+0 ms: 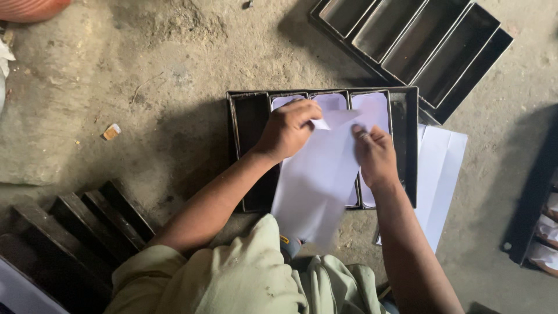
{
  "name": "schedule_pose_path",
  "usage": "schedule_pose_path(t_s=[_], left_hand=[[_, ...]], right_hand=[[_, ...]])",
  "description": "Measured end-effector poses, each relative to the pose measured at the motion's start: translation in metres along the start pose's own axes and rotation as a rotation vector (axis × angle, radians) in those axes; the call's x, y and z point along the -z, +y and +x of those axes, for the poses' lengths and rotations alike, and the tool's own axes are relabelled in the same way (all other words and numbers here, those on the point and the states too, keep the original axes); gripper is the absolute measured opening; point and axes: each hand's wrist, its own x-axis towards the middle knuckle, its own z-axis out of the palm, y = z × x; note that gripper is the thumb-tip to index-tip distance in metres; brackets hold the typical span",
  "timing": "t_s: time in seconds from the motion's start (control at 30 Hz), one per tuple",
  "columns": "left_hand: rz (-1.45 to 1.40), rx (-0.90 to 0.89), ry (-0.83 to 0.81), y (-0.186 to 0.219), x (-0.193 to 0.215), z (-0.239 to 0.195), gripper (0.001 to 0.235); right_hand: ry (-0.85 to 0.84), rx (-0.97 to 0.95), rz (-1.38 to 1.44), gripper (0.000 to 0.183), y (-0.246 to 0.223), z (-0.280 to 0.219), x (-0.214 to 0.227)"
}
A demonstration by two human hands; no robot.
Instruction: The person lines rectangular metal loaf pans with white paper sheets. They place a sheet into each compartment, smooth it down, and repeat the process across multiple pans.
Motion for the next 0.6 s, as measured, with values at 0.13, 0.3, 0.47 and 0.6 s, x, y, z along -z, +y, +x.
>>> schedule_pose_path(t_s=[0.13,0.3,0.47,0.6], left_hand=[[0.063,-0.027,-0.001,0.004,0.006,-0.001,0.014],[0.252,0.015,-0.214,0.014,0.008,0.004,0.013],[0.38,-0.26,0.033,0.025,0.011,0.008,0.013],[0.446,-0.351,-0.214,0.023,0.016,-0.006,0.005]], right_hand=[[0.066,-0.144,0.041,0.024,-0.006,-0.001,0.004],[-0.212,-0.088,-0.045,0.029,-0.028,-0.01,-0.024],[-0.081,0.085,-0.638,0.041,-0.057,-0.017,-0.056],[-0.143,0.538,-1.214,0.043,-0.053,-0.022,-0.062]])
